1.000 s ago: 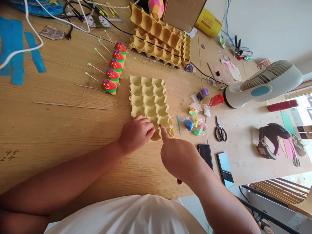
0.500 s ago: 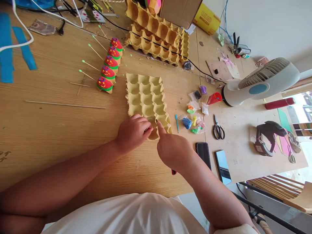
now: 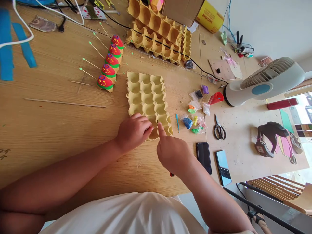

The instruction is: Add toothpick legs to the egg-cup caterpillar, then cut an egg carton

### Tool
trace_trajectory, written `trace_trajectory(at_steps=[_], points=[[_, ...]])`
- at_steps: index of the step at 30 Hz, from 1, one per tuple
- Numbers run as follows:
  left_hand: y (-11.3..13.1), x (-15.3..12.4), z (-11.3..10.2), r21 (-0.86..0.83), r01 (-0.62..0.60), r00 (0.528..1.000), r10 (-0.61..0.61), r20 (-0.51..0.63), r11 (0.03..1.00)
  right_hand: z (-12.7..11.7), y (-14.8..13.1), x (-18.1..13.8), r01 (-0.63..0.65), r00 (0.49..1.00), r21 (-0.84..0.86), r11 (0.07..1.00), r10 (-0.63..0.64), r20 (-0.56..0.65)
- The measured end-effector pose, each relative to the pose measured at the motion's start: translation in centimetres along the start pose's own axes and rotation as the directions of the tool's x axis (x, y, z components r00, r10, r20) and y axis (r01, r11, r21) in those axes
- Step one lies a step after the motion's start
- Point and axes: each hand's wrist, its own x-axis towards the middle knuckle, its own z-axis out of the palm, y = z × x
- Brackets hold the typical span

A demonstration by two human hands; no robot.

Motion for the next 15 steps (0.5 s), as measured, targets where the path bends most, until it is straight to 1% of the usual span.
trace_trajectory(at_steps=[3, 8, 10, 13, 15], points=[[0.0, -0.1, 0.1, 0.003, 0.023, 1.000, -0.023, -0.014, 1.000, 0.2, 0.0, 0.0, 0.008, 1.000, -0.001, 1.000, -0.008, -0.022], [0.0, -0.1, 0.1, -0.004, 0.007, 1.000, -0.007, -0.010, 1.000, 1.3, 0.1, -0.2, -0.007, 0.999, -0.004, 1.000, 0.007, -0.044], [0.0, -0.1, 0.1, 0.011, 0.009, 1.000, -0.009, -0.013, 1.000, 1.9, 0.1, 0.2, -0.016, 0.996, -0.014, 1.000, 0.014, -0.085], [0.1, -0.1, 0.1, 0.029, 0.019, 1.000, -0.019, -0.019, 0.999, 3.1, 0.3, 0.5, 0.002, 0.983, -0.061, 0.998, -0.013, -0.184], [0.1, -0.1, 0.2, 0.027, 0.021, 1.000, -0.021, -0.020, 0.999, 3.8, 0.6, 0.2, 0.014, 0.979, -0.083, 0.996, -0.030, -0.200]])
